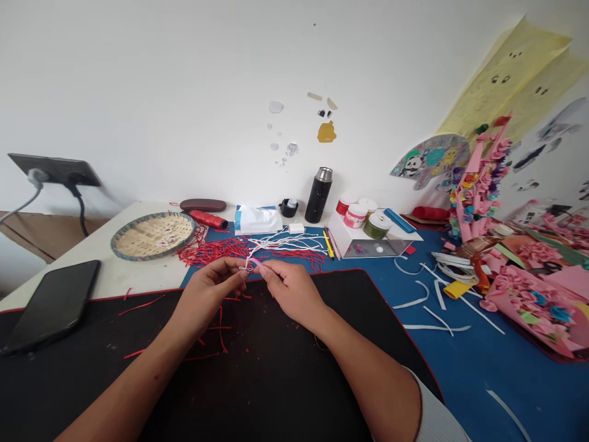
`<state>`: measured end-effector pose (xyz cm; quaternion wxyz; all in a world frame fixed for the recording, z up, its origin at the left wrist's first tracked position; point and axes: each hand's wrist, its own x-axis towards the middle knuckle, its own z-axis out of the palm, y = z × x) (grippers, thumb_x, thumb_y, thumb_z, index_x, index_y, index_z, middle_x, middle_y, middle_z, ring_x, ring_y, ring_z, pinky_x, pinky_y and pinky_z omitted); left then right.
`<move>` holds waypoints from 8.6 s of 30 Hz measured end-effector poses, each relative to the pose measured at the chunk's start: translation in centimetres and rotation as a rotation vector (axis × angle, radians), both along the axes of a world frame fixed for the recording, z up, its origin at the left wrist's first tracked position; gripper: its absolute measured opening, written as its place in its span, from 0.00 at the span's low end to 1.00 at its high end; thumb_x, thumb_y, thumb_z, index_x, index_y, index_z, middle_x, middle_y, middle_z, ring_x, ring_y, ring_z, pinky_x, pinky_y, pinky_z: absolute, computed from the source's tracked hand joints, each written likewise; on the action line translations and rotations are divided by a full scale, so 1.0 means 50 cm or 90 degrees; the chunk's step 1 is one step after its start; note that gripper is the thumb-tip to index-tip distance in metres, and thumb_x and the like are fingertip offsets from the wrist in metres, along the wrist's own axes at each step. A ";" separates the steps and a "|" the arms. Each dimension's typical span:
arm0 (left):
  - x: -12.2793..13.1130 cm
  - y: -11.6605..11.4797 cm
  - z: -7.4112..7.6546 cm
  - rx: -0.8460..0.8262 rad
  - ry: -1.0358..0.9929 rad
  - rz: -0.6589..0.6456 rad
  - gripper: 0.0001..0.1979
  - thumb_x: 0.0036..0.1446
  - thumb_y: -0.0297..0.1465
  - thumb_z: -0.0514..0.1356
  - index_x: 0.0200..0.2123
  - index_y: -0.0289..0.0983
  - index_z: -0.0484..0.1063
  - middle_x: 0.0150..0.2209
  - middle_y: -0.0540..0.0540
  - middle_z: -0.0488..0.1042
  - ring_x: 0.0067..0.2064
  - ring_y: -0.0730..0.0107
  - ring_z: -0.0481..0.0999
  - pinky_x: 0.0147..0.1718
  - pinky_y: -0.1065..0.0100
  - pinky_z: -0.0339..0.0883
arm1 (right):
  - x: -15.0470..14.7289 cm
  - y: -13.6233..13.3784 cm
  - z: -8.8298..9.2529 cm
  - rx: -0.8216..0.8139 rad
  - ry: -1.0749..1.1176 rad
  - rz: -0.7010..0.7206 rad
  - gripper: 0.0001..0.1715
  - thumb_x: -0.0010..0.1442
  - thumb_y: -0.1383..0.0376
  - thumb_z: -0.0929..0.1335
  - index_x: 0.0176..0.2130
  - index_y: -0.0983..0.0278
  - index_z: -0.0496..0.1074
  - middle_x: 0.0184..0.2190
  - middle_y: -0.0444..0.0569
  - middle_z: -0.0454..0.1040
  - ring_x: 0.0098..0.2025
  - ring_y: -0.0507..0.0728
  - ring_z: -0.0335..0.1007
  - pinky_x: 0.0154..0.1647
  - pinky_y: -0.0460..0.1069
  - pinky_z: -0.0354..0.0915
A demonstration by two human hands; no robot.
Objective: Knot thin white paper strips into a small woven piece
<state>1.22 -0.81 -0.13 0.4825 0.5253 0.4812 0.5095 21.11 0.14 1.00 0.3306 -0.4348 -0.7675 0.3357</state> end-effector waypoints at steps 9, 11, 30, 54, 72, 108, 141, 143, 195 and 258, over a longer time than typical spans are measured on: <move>-0.001 0.000 0.000 -0.008 0.007 -0.006 0.14 0.53 0.41 0.72 0.39 0.40 0.81 0.29 0.50 0.78 0.30 0.67 0.75 0.30 0.68 0.68 | 0.000 0.001 0.001 0.014 -0.010 -0.003 0.23 0.75 0.53 0.60 0.41 0.62 0.77 0.24 0.42 0.70 0.27 0.52 0.62 0.30 0.47 0.52; -0.001 0.000 -0.001 -0.009 0.004 -0.007 0.13 0.53 0.41 0.71 0.38 0.40 0.81 0.30 0.50 0.79 0.30 0.67 0.74 0.30 0.68 0.68 | 0.000 0.000 0.001 0.015 -0.011 -0.003 0.23 0.75 0.53 0.60 0.40 0.62 0.77 0.24 0.42 0.70 0.27 0.52 0.62 0.30 0.47 0.52; 0.008 -0.008 0.013 -0.015 0.082 0.028 0.18 0.50 0.45 0.71 0.39 0.40 0.80 0.31 0.48 0.79 0.31 0.64 0.76 0.29 0.67 0.71 | -0.001 -0.003 0.008 0.123 -0.140 -0.035 0.18 0.76 0.59 0.62 0.44 0.61 0.79 0.31 0.45 0.77 0.32 0.54 0.69 0.34 0.48 0.55; 0.000 -0.004 -0.010 0.046 0.158 -0.019 0.25 0.57 0.45 0.67 0.54 0.40 0.77 0.31 0.51 0.75 0.34 0.63 0.75 0.34 0.64 0.68 | -0.002 -0.004 0.011 0.108 -0.195 -0.025 0.18 0.76 0.58 0.62 0.41 0.60 0.78 0.31 0.46 0.78 0.32 0.55 0.70 0.34 0.48 0.54; 0.002 -0.004 -0.010 0.029 0.126 -0.007 0.24 0.53 0.45 0.71 0.51 0.41 0.81 0.30 0.50 0.77 0.34 0.63 0.75 0.34 0.65 0.69 | -0.006 -0.011 0.014 0.100 -0.251 -0.016 0.18 0.76 0.59 0.61 0.40 0.61 0.77 0.34 0.48 0.81 0.34 0.56 0.72 0.35 0.50 0.52; 0.003 -0.002 0.004 -0.013 0.082 0.002 0.21 0.48 0.47 0.73 0.42 0.40 0.83 0.27 0.49 0.79 0.30 0.63 0.76 0.30 0.65 0.70 | -0.005 -0.012 0.011 0.089 -0.210 -0.012 0.18 0.76 0.58 0.62 0.38 0.60 0.76 0.31 0.47 0.79 0.32 0.55 0.69 0.32 0.49 0.52; -0.004 0.004 -0.012 -0.085 0.004 -0.098 0.19 0.47 0.45 0.76 0.38 0.41 0.83 0.31 0.49 0.79 0.33 0.67 0.73 0.33 0.68 0.66 | 0.006 0.013 -0.005 -0.073 0.024 -0.029 0.15 0.67 0.56 0.68 0.33 0.62 0.70 0.27 0.40 0.66 0.29 0.51 0.58 0.30 0.47 0.52; -0.004 0.002 -0.012 -0.085 0.011 -0.102 0.18 0.47 0.45 0.76 0.36 0.40 0.82 0.31 0.49 0.79 0.33 0.67 0.73 0.34 0.68 0.66 | 0.006 0.014 -0.004 -0.079 0.023 -0.029 0.15 0.67 0.56 0.68 0.33 0.63 0.69 0.27 0.40 0.65 0.29 0.51 0.57 0.30 0.47 0.52; -0.010 0.005 -0.014 -0.117 -0.030 -0.133 0.14 0.47 0.43 0.75 0.27 0.39 0.83 0.26 0.48 0.79 0.26 0.71 0.71 0.26 0.70 0.61 | 0.009 0.017 -0.011 -0.192 0.061 0.033 0.20 0.65 0.48 0.70 0.37 0.62 0.71 0.27 0.40 0.62 0.28 0.51 0.57 0.28 0.46 0.52; -0.014 0.017 -0.025 -0.095 -0.104 0.007 0.19 0.44 0.46 0.77 0.27 0.37 0.82 0.24 0.50 0.75 0.26 0.73 0.66 0.26 0.69 0.58 | 0.002 0.003 0.003 -0.050 0.017 -0.024 0.23 0.75 0.56 0.60 0.47 0.63 0.82 0.22 0.42 0.69 0.27 0.53 0.65 0.33 0.47 0.59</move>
